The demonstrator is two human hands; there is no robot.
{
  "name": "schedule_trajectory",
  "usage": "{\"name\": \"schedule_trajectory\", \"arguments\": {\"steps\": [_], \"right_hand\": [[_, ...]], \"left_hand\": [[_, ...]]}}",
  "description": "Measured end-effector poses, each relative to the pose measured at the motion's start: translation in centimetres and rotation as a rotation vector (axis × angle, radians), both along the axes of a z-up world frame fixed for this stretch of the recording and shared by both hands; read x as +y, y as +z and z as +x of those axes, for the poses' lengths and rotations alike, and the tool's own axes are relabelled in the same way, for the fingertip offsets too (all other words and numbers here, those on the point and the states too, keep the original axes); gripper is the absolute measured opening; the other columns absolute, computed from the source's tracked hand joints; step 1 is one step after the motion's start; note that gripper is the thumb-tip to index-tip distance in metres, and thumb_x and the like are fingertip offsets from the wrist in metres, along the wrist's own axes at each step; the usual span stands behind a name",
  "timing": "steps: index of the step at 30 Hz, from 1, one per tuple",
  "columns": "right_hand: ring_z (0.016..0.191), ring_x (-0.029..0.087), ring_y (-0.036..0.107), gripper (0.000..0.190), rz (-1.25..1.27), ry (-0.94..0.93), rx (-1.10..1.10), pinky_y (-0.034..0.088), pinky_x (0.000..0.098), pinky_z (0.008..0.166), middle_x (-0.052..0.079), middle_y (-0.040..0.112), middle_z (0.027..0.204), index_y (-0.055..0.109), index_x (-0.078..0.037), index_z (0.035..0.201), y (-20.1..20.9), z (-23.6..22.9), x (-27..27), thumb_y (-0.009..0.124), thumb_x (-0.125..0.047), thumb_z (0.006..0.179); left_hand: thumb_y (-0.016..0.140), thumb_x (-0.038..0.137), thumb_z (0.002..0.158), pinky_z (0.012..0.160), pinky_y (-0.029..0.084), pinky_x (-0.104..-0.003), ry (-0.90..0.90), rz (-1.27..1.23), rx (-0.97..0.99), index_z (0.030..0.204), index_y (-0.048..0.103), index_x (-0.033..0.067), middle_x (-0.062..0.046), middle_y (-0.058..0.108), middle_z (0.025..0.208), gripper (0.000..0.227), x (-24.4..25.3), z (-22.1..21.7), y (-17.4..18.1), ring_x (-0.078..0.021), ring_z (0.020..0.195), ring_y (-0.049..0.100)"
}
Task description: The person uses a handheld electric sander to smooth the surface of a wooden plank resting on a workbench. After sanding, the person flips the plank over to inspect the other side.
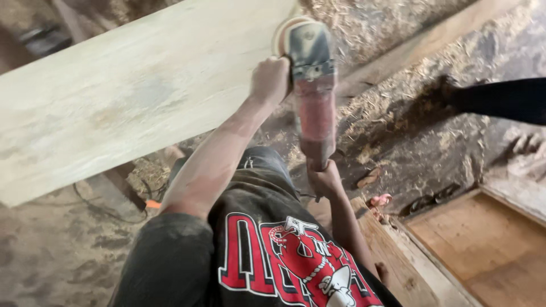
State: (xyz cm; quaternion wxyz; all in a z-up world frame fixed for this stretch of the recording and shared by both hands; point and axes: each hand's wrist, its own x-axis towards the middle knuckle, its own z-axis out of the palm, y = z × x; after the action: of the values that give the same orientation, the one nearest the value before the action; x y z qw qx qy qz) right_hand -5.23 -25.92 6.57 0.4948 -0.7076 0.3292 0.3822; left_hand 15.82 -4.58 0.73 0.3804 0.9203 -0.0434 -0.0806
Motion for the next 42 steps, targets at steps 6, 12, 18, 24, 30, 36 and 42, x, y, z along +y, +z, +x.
{"name": "schedule_trajectory", "arguments": {"steps": [6, 12, 18, 24, 30, 36, 42], "right_hand": [[0.038, 0.013, 0.051, 0.016, 0.123, 0.004, -0.086, 0.036, 0.0312, 0.034, 0.003, 0.057, 0.054, 0.057, -0.005, 0.069, -1.8, -0.9, 1.6, 0.063, -0.006, 0.084], [0.043, 0.013, 0.055, 0.016, 0.015, 0.016, -0.056, 0.038, 0.0312, 0.036, 0.001, 0.059, 0.058, 0.054, -0.013, 0.084, -4.9, -3.4, 5.6, 0.068, -0.007, 0.078], [0.055, 0.020, 0.061, 0.016, -0.152, 0.329, -0.041, 0.049, 0.0364, 0.049, 0.011, 0.063, 0.067, 0.062, 0.003, 0.084, -4.6, -6.4, 11.0, 0.069, -0.011, 0.078], [0.079, 0.025, 0.075, 0.030, -0.173, 0.574, -0.105, 0.058, 0.0393, 0.075, 0.017, 0.076, 0.085, 0.072, 0.000, 0.097, -4.4, -7.6, 17.2, 0.072, -0.015, 0.071], [0.081, 0.030, 0.074, 0.030, -0.202, 0.575, -0.136, 0.057, 0.0401, 0.075, 0.021, 0.075, 0.086, 0.073, 0.001, 0.098, -4.5, -9.3, 15.8, 0.072, -0.017, 0.074], [0.063, 0.020, 0.069, 0.019, -0.185, 0.254, -0.042, 0.056, 0.0363, 0.059, 0.010, 0.072, 0.071, 0.070, 0.001, 0.083, -4.1, -11.0, 9.3, 0.072, -0.012, 0.069], [0.046, 0.020, 0.053, 0.021, -0.109, -0.039, 0.056, 0.041, 0.0404, 0.044, 0.012, 0.057, 0.060, 0.060, 0.004, 0.075, -3.3, -11.5, 5.9, 0.067, -0.015, 0.082]], "left_hand": [[0.064, 0.006, 0.081, 0.070, 0.060, -0.051, 0.041, 0.003, 0.003, 0.083, 0.075, 0.0034, -0.025, 0.073, 0.083, 0.011, 2.9, -0.3, -1.1, -0.0409, 0.076, 0.074], [0.064, 0.007, 0.082, 0.070, 0.059, -0.052, 0.087, 0.030, 0.009, 0.084, 0.074, 0.0021, -0.025, 0.073, 0.085, 0.011, 9.8, -3.7, -1.2, -0.0427, 0.077, 0.073], [0.068, 0.008, 0.079, 0.067, 0.055, -0.055, 0.151, 0.060, 0.001, 0.081, 0.071, 0.0017, -0.025, 0.070, 0.079, 0.008, 18.1, -9.6, -2.3, -0.0451, 0.074, 0.069], [0.072, 0.009, 0.074, 0.071, 0.055, -0.052, 0.291, 0.005, -0.008, 0.081, 0.072, -0.0003, -0.026, 0.069, 0.081, 0.012, 27.0, -17.3, -1.4, -0.0467, 0.077, 0.068], [0.072, 0.009, 0.078, 0.072, 0.057, -0.050, 0.273, 0.057, 0.079, 0.083, 0.071, -0.0007, -0.026, 0.070, 0.083, 0.011, 25.7, -18.5, -2.5, -0.0437, 0.076, 0.070], [0.068, 0.006, 0.078, 0.070, 0.057, -0.052, 0.059, 0.020, 0.059, 0.082, 0.073, 0.0006, -0.026, 0.070, 0.079, 0.009, 15.3, -12.9, -3.4, -0.0435, 0.073, 0.070], [0.067, 0.003, 0.081, 0.069, 0.057, -0.052, -0.094, 0.033, 0.010, 0.084, 0.073, 0.0017, -0.025, 0.071, 0.084, 0.007, 6.4, -8.3, -2.3, -0.0435, 0.077, 0.071]]}}
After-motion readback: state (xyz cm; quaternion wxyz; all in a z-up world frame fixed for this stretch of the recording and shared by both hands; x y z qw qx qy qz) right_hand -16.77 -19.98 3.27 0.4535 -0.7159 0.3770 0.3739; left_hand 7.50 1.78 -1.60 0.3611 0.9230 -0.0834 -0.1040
